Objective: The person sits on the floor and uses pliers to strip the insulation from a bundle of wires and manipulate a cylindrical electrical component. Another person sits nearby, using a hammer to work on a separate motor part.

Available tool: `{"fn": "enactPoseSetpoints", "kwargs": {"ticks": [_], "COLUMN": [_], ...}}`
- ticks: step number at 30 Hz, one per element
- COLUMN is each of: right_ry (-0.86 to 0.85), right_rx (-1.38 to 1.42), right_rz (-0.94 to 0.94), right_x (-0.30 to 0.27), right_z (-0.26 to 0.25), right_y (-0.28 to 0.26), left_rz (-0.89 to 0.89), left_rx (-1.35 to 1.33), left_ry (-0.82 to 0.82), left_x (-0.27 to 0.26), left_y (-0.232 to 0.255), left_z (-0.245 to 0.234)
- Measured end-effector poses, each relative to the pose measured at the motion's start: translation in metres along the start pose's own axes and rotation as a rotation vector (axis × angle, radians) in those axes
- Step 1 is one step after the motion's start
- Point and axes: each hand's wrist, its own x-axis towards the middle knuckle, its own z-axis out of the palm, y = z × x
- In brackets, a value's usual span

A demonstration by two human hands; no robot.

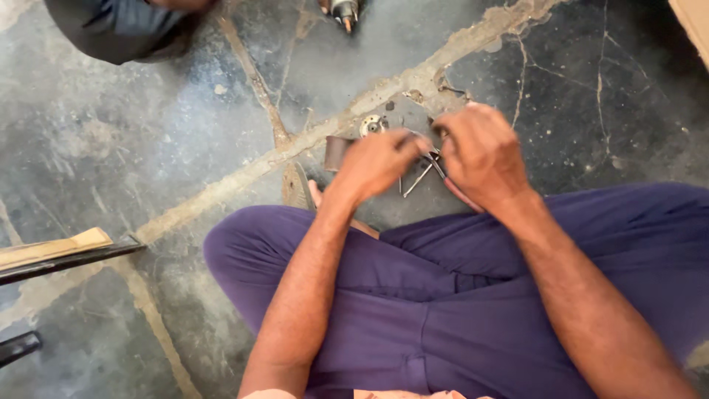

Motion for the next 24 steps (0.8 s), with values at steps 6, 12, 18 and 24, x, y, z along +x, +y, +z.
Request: {"fn": "enactPoseSetpoints", "kwargs": {"ticks": [6,12,18,24], "right_ry": [-0.117,-0.362,-0.194,-0.683], "right_rx": [0.17,0.235,0.316,0.351], "right_rz": [0.105,0.145,-0.143,0.097], "right_x": [-0.004,-0.008,-0.006,-0.005], "right_z": [0.007,0.034,0.034,0.034], "right_y": [0.012,-0.007,-0.034,-0.031], "left_rz": [0.356,0.252,0.263,0.127], "left_rx": [-0.298,0.061,-0.738,-1.015], "left_ry": [-0.135,0.486,0.442,0.537], "left_x": [-0.02,-0.02,-0.008,-0.006], "left_y": [0.014,-0.005,-0.003,-0.014], "left_z": [0.005,-0.014,0.015,0.0]}}
